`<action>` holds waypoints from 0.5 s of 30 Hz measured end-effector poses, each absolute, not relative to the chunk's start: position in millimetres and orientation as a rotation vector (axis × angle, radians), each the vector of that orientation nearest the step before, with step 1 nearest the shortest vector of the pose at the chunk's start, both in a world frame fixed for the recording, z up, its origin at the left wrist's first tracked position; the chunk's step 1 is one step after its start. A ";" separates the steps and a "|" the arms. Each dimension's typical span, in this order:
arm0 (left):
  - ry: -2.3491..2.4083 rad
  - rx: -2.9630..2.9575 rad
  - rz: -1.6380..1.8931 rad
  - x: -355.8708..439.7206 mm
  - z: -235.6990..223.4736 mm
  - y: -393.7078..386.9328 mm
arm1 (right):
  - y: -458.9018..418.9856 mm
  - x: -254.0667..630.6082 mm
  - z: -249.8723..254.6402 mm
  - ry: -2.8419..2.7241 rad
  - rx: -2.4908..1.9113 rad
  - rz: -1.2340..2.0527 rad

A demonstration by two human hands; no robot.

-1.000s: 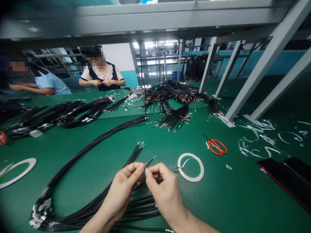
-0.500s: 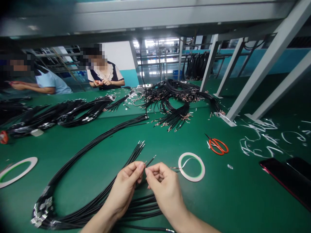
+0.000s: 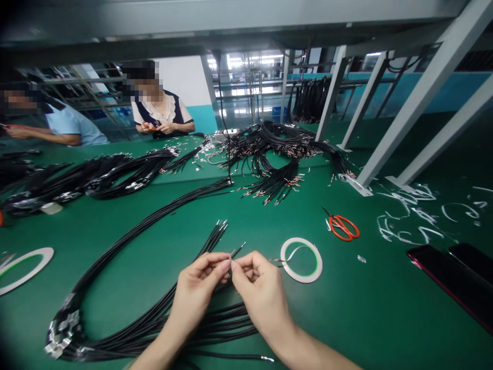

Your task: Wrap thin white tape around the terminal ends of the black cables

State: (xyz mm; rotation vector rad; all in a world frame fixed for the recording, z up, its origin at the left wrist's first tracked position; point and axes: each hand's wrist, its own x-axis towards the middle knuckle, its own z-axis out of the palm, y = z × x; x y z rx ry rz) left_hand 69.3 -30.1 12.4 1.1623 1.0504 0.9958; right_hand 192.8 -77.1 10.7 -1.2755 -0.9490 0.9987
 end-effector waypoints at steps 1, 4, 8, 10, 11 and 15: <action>1.058 1.174 1.008 69.9 11.9 -30.3 | -76.7 192.9 11.3 -0.944 -1.269 1.001; 1.066 1.156 0.981 70.6 11.8 -30.9 | -75.7 193.4 11.9 -0.934 -1.251 1.014; 1.062 1.101 0.908 68.6 13.1 -31.2 | -76.4 194.3 10.7 -0.959 -1.268 1.015; 1.037 1.069 0.890 67.3 13.6 -31.4 | -76.8 194.4 10.0 -0.974 -1.289 1.018; 1.020 1.050 0.881 66.7 13.8 -31.5 | -76.9 194.5 9.7 -0.979 -1.297 1.022; 0.962 0.958 0.846 65.1 14.4 -31.9 | -76.4 194.4 9.3 -0.983 -1.297 1.055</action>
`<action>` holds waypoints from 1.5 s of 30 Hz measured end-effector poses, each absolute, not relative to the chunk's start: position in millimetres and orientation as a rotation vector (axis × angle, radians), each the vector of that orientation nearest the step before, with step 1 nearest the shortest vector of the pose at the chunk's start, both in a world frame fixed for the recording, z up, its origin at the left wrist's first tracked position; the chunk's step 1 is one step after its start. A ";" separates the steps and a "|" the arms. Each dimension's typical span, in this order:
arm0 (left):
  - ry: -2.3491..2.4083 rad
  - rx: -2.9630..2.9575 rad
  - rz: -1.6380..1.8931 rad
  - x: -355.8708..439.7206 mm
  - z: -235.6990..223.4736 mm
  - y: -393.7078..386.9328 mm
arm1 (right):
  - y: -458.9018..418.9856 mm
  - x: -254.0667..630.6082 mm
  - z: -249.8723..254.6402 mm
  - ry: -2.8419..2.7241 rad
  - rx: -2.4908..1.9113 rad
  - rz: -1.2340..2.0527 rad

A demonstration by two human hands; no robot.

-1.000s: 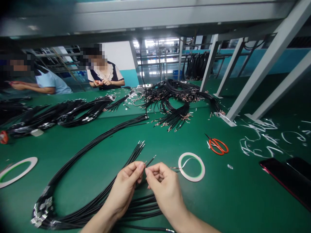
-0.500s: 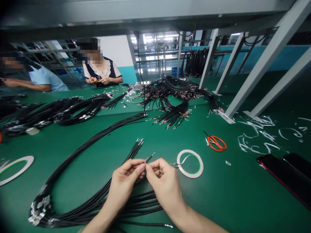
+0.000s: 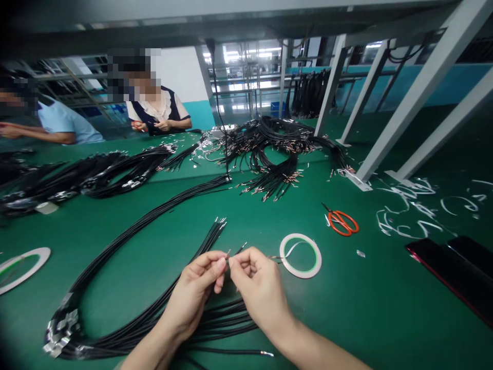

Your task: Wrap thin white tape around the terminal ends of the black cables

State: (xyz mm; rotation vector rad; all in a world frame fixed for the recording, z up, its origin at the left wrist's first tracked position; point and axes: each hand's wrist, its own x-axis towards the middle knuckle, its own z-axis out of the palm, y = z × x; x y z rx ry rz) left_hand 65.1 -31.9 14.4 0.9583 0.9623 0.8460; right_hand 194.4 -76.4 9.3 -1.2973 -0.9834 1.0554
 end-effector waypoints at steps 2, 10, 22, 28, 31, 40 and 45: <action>0.940 0.907 0.831 64.3 15.0 -31.7 | -75.7 194.6 8.7 -0.980 -1.288 1.067; 0.901 0.834 0.782 60.9 17.7 -30.0 | -74.6 194.9 6.4 -0.967 -1.292 1.052; 0.916 0.843 0.838 64.3 14.6 -32.0 | -77.7 192.8 6.1 -0.954 -1.275 1.060; 0.992 0.987 0.899 65.3 13.9 -30.6 | -77.4 193.4 8.3 -0.917 -1.257 1.072; 1.070 1.021 0.942 67.8 13.8 -31.6 | -77.5 193.2 10.0 -0.913 -1.256 1.070; 1.082 1.016 0.908 68.6 16.7 -35.4 | -76.5 195.1 13.8 -0.931 -1.251 1.054; 1.068 1.054 0.874 67.2 16.1 -35.0 | -76.9 196.3 15.5 -0.952 -1.258 1.062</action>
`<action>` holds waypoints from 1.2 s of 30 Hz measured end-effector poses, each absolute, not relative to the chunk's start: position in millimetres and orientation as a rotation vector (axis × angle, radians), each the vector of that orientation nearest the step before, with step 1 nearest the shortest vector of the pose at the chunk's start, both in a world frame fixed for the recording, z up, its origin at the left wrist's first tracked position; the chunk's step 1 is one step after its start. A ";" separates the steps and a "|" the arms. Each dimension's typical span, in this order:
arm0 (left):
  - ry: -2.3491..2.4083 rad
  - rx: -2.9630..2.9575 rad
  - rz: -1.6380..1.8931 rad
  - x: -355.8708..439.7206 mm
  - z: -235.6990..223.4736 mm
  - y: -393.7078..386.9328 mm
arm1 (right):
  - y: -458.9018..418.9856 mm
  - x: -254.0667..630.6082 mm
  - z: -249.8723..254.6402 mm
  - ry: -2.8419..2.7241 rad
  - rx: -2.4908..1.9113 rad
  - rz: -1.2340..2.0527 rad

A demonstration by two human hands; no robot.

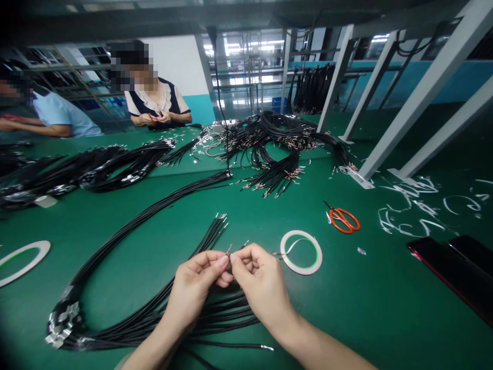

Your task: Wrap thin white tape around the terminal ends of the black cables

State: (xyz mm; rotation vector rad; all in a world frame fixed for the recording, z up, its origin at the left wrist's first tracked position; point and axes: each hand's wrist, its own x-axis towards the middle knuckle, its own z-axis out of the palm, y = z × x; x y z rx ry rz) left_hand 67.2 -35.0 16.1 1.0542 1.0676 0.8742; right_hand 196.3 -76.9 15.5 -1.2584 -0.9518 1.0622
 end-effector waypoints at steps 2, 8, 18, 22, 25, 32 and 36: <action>1.053 1.053 0.860 66.5 16.5 -34.9 | -77.2 196.5 15.2 -0.958 -1.255 1.063; 0.966 0.963 0.834 64.8 17.3 -34.5 | -78.1 197.5 11.9 -0.977 -1.247 1.077; 0.891 0.908 0.795 62.9 17.3 -33.2 | -75.8 196.6 10.9 -0.927 -1.140 1.174; 0.898 0.908 0.797 64.1 17.9 -32.6 | -74.8 196.6 10.3 -0.886 -1.130 1.215; 0.894 0.920 0.778 64.2 18.1 -32.9 | -73.6 196.3 9.4 -0.868 -1.118 1.228; 0.825 0.922 0.728 61.8 17.3 -32.1 | -71.1 196.3 6.4 -0.866 -1.058 1.239; 0.785 0.899 0.695 60.4 19.5 -30.7 | -69.3 196.7 5.3 -0.864 -1.034 1.258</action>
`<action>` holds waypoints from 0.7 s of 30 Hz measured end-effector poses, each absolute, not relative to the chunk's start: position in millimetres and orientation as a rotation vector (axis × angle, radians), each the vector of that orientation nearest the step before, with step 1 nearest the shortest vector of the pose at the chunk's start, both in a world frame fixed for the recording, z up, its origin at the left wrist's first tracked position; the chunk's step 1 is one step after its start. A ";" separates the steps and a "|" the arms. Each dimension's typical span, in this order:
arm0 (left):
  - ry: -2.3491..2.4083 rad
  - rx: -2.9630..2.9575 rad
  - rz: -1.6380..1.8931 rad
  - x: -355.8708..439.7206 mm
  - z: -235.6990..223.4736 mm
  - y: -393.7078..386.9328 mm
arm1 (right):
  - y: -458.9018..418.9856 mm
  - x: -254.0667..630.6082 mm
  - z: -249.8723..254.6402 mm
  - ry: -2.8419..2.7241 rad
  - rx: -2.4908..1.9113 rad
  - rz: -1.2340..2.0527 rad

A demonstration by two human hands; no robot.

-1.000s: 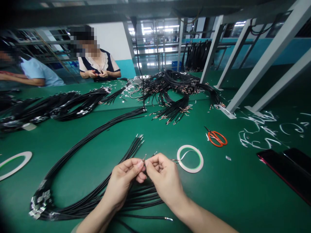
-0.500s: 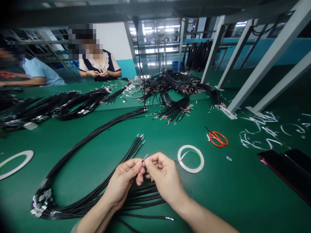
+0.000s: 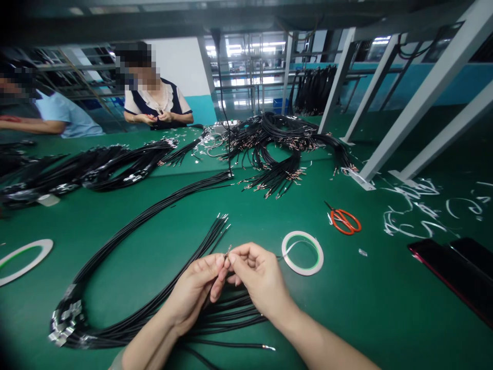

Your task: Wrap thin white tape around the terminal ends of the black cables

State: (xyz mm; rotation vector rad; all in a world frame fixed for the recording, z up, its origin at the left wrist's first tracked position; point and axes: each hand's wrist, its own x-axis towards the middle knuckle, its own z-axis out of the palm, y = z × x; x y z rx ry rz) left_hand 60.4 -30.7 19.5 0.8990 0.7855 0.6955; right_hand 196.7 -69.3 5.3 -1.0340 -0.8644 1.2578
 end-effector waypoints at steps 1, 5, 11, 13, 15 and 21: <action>0.784 0.904 0.686 60.4 20.4 -30.5 | -68.7 196.8 5.3 -0.858 -1.038 1.258; 0.880 0.947 0.713 62.1 22.8 -31.0 | -66.8 197.7 4.0 -0.828 -1.085 1.244; 1.073 1.044 0.837 65.9 18.4 -31.9 | -67.2 198.4 -2.5 -0.862 -1.167 1.182; 1.088 1.062 0.834 66.3 16.9 -31.6 | -67.5 198.0 -3.5 -0.869 -1.192 1.170; 1.084 1.064 0.838 66.4 16.0 -31.5 | -67.7 197.4 -3.4 -0.863 -1.206 1.165; 1.052 1.057 0.846 64.8 14.9 -32.3 | -68.9 196.5 0.2 -0.859 -1.172 1.177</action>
